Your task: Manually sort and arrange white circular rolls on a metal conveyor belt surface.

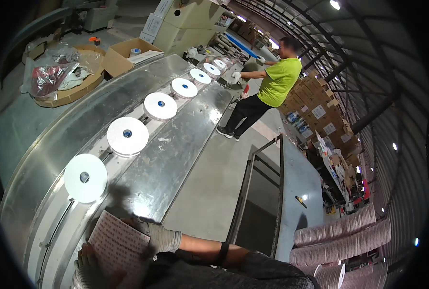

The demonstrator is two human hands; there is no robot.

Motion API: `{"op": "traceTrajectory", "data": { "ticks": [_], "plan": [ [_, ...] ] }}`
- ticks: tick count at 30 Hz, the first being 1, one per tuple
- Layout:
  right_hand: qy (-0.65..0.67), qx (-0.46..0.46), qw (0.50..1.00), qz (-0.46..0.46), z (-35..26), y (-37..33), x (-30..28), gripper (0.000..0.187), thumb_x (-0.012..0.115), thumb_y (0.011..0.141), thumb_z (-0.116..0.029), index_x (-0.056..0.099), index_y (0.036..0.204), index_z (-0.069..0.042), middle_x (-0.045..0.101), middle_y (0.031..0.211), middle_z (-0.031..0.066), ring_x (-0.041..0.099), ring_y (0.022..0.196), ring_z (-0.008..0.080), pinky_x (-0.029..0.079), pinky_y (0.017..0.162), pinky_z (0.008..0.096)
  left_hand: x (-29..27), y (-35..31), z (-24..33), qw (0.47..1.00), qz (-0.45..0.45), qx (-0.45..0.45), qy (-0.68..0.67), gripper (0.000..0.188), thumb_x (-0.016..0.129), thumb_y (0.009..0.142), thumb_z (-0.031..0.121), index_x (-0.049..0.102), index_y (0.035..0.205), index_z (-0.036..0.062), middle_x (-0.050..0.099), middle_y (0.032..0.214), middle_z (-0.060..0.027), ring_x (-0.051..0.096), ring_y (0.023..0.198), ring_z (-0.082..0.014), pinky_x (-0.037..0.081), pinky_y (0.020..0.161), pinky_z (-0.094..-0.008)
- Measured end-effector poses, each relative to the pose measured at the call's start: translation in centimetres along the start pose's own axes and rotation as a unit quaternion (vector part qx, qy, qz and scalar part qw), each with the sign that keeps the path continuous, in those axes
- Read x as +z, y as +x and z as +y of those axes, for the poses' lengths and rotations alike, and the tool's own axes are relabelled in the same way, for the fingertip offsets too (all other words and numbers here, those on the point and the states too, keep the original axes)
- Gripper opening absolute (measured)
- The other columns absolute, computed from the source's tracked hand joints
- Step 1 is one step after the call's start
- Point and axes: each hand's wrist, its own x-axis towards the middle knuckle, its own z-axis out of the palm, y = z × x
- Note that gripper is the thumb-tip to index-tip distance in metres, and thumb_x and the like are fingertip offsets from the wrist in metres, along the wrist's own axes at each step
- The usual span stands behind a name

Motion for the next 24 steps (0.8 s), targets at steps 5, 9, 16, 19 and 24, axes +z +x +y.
{"op": "traceTrajectory", "data": {
  "ticks": [5, 9, 16, 19, 24],
  "plan": [
    [-0.070, 0.012, 0.997, -0.032, 0.2, -0.5, -0.8, 0.116, 0.085, 0.054, -0.037, 0.025, 0.146, 0.002, 0.041, 0.141, 0.0224, 0.039, 0.132, 0.0332, 0.029, 0.111, 0.0389, 1.9, -2.1, -0.5, 0.999, -0.006, -0.005, 0.042, 0.111, 0.072, 0.064, 0.060, 0.029, 0.143, -0.0059, 0.037, 0.143, -0.0278, 0.034, 0.133, -0.0438, 0.024, 0.111, -0.0531],
    [-0.237, -0.072, 0.969, 0.021, 3.5, -0.1, -1.5, 0.108, 0.085, 0.056, -0.025, 0.029, 0.145, 0.000, 0.043, 0.142, 0.0184, 0.040, 0.132, 0.0286, 0.029, 0.112, 0.0358, 3.0, -1.7, 0.3, 0.995, -0.006, 0.037, 0.090, 0.112, 0.071, 0.065, 0.063, 0.031, 0.139, -0.0114, 0.035, 0.142, -0.0293, 0.035, 0.132, -0.0433, 0.026, 0.110, -0.0531],
    [0.132, 0.047, 0.986, -0.095, 0.5, 4.3, -3.7, 0.080, 0.068, 0.077, -0.005, 0.029, 0.147, -0.005, 0.042, 0.143, 0.0144, 0.039, 0.132, 0.0219, 0.034, 0.108, 0.0343, -0.7, -1.0, 2.0, 0.999, 0.015, 0.005, -0.031, 0.107, 0.089, 0.054, 0.038, 0.038, 0.139, -0.0024, 0.047, 0.131, -0.0221, 0.047, 0.120, -0.0378, 0.038, 0.102, -0.0451],
    [0.327, 0.113, 0.938, 0.026, 0.5, 5.1, -3.4, 0.072, 0.060, 0.080, -0.004, 0.031, 0.146, -0.008, 0.046, 0.137, 0.0126, 0.045, 0.125, 0.0210, 0.041, 0.100, 0.0313, -2.1, 1.5, 2.6, 0.999, 0.036, 0.012, 0.016, 0.106, 0.090, 0.054, 0.033, 0.037, 0.139, -0.0030, 0.049, 0.130, -0.0204, 0.050, 0.116, -0.0367, 0.040, 0.100, -0.0439],
    [0.464, -0.030, 0.881, 0.089, -6.4, 7.0, -1.5, 0.053, 0.056, 0.089, -0.010, 0.040, 0.139, -0.012, 0.059, 0.113, 0.0064, 0.060, 0.098, 0.0160, 0.051, 0.084, 0.0295, -3.3, 9.1, 6.2, 0.957, 0.177, 0.097, -0.207, 0.108, 0.088, 0.060, 0.030, 0.027, 0.146, 0.0067, 0.050, 0.124, -0.0264, 0.053, 0.111, -0.0405, 0.044, 0.093, -0.0469]
  ]
}}
